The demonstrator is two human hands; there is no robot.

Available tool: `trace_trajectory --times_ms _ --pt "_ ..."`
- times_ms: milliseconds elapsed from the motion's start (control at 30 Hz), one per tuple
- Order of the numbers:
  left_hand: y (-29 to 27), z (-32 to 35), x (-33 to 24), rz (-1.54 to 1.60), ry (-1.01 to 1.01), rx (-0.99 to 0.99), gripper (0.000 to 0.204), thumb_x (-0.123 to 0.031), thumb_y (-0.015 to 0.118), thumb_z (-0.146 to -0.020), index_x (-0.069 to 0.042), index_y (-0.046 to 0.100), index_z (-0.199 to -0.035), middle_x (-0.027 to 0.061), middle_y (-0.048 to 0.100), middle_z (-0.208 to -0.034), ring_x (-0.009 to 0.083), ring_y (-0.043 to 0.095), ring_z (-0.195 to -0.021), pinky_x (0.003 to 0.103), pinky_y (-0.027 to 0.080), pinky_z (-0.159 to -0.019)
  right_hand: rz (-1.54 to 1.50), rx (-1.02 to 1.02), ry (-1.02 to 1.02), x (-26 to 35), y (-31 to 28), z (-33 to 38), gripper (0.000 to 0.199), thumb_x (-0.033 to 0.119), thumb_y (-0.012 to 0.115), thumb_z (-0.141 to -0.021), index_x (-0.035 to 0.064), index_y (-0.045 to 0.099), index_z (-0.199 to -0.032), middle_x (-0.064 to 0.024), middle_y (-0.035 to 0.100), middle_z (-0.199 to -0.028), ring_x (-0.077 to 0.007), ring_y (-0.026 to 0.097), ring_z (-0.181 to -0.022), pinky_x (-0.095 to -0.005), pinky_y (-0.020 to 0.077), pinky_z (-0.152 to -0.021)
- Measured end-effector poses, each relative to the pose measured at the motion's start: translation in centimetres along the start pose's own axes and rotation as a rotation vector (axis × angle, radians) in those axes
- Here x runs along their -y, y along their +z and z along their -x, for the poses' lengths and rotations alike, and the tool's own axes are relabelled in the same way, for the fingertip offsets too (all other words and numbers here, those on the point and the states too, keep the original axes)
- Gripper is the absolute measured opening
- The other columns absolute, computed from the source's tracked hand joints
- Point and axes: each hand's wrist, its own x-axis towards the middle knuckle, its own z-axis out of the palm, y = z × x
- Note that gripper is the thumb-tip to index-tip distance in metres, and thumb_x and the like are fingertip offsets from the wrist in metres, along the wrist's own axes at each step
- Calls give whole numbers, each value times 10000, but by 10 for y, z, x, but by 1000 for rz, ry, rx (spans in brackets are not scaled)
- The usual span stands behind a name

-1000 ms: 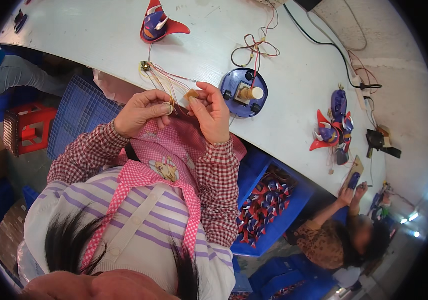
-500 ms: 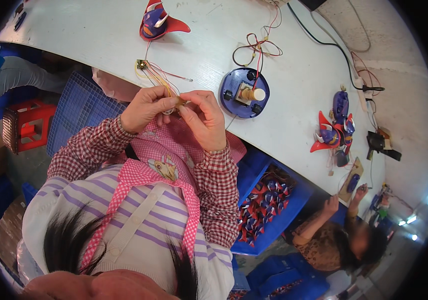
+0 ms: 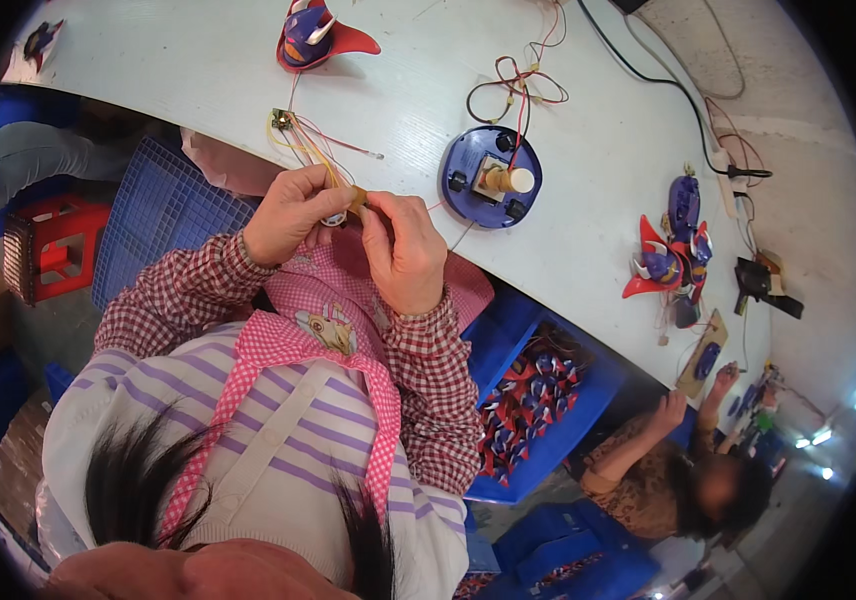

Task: Assembling small electronic toy components at a factory workbench.

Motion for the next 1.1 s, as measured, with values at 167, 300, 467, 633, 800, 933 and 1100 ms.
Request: trace_trajectory --times_ms 167,300,467,633,800,933,1100 --pt "0 1 1 3 -2 18 164 -161 614 -857 -31 557 -775 38 559 -664 69 497 -444 157 392 -385 -20 16 52 -1 2 0 190 -24 596 -826 -21 595 -1015 -77 592 -877 -142 543 -695 -207 445 -631" --pt "0 4 -1 6 -7 33 153 -159 609 -861 -22 573 -804 34 560 -667 70 502 -451 155 393 -390 -228 35 211 -9 5 4 196 -4 584 -853 -26 582 -1048 -72 598 -900 -127 551 -711 -201 454 -643" --pt "-4 9 3 45 -12 57 145 -156 603 -865 -13 589 -843 28 563 -667 70 509 -463 150 395 -400 -422 8 337 -5 4 3 205 21 571 -881 -29 567 -1080 -68 601 -925 -109 556 -729 -191 460 -662" --pt "-7 14 4 47 -2 87 140 -150 603 -864 -10 599 -866 23 569 -665 68 512 -471 148 398 -411 -554 1 424 -1 1 2 189 19 565 -886 -28 570 -1068 -64 599 -925 -103 552 -735 -181 453 -670" --pt "-5 13 6 6 23 70 124 -138 605 -857 -14 600 -865 22 575 -659 65 507 -471 149 400 -416 -460 42 292 -11 6 5 167 11 557 -887 -28 575 -1049 -56 589 -907 -99 537 -725 -176 442 -667" --pt "-3 12 8 -27 46 48 113 -128 607 -852 -16 599 -862 22 577 -654 63 501 -468 151 400 -417 -325 38 194 -11 10 7 155 6 550 -887 -31 577 -1035 -51 579 -889 -97 519 -707 -177 432 -653" --pt "1 11 13 -50 77 26 103 -120 606 -848 -17 596 -853 23 576 -648 63 493 -460 152 398 -415 -292 -1 186 -9 14 11 159 4 554 -877 -28 583 -1030 -50 564 -879 -99 495 -693 -187 418 -633"
